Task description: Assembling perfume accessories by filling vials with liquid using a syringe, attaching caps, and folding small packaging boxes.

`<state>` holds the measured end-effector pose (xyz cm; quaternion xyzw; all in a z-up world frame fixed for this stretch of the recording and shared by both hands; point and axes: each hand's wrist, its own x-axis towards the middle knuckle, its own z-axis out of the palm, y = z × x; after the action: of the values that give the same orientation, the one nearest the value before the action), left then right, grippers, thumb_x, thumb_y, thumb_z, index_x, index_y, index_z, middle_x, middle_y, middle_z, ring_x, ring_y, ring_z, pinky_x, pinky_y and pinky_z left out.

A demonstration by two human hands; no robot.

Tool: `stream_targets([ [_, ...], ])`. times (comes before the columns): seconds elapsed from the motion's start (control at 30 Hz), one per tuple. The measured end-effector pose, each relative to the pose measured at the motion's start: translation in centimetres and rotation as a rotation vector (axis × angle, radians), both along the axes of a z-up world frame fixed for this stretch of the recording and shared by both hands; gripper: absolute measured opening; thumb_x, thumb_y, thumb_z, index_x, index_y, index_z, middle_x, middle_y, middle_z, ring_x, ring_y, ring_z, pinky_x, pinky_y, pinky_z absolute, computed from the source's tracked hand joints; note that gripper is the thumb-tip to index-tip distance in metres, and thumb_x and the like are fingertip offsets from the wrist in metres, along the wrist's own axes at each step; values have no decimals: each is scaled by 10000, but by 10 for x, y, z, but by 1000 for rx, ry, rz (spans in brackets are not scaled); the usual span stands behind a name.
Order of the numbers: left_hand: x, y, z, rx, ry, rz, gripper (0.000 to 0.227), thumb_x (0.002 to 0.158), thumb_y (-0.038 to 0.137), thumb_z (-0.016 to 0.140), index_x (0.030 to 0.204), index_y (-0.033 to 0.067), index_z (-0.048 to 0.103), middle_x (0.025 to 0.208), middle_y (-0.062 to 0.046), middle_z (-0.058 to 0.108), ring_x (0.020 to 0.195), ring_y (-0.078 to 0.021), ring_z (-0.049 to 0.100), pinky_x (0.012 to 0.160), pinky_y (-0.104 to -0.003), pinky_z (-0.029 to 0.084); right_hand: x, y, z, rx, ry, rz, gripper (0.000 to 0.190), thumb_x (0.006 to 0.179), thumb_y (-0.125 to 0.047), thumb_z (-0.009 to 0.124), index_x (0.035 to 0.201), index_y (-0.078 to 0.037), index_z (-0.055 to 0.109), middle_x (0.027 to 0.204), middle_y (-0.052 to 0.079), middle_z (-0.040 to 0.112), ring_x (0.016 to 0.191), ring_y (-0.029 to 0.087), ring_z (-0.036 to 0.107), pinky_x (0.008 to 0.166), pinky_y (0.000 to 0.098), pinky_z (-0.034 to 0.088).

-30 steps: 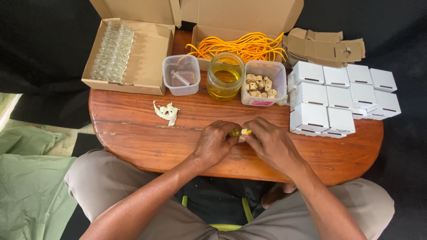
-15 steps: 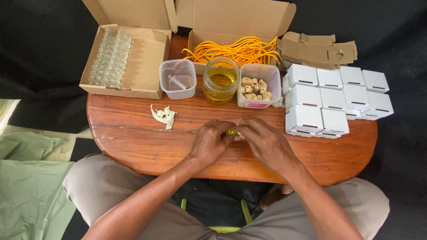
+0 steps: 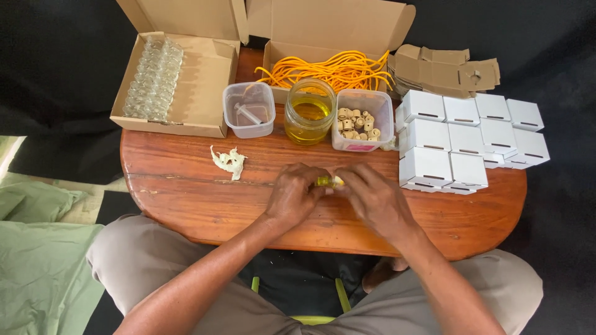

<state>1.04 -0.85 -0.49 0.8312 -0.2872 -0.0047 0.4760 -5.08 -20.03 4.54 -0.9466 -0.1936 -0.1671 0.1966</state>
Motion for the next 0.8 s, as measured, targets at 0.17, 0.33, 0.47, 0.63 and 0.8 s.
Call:
stream_targets([
  [0.17, 16, 5, -19, 78, 12, 129, 287, 814, 146, 815, 1095, 107, 771, 906, -104, 764, 988, -324, 700, 919, -428, 485, 4, -3, 17, 116, -16, -96, 212, 964, -100, 680, 1163, -153, 733, 1119, 65, 706, 994, 301, 733, 800, 394, 602],
  [0.33, 36, 10, -32, 160, -130, 293, 324, 821, 228, 826, 1133, 172, 761, 985, -66, 718, 1051, -291, 656, 1004, -415, 428, 5, -5, 2, 265, 258, -173, 289, 869, -108, 757, 1148, -120, 682, 969, 157, 735, 915, 390, 735, 774, 493, 593],
  [0.47, 36, 12, -29, 126, -144, 303, 316, 794, 198, 849, 1096, 156, 767, 891, -63, 692, 1035, -298, 630, 991, -436, 429, 4, -1, 5, 315, 296, -130, 181, 869, -108, 767, 1042, -111, 714, 943, 133, 764, 883, 352, 762, 756, 417, 601],
  [0.63, 16, 20, -6, 108, -185, 290, 334, 836, 178, 826, 1133, 76, 712, 1001, -86, 624, 1025, -335, 604, 887, -448, 483, 3, 1, 10, 330, 237, -58, 127, 908, -134, 743, 1030, -114, 718, 892, 116, 747, 832, 331, 754, 730, 401, 598],
  [0.8, -23, 15, 35, -275, 371, 23, 359, 887, 235, 789, 1200, 73, 717, 1013, -145, 779, 891, -289, 783, 691, -382, 639, -4, 16, 8, 266, 201, 52, 129, 938, -175, 721, 1061, -138, 730, 856, 78, 723, 813, 311, 750, 692, 403, 608],
])
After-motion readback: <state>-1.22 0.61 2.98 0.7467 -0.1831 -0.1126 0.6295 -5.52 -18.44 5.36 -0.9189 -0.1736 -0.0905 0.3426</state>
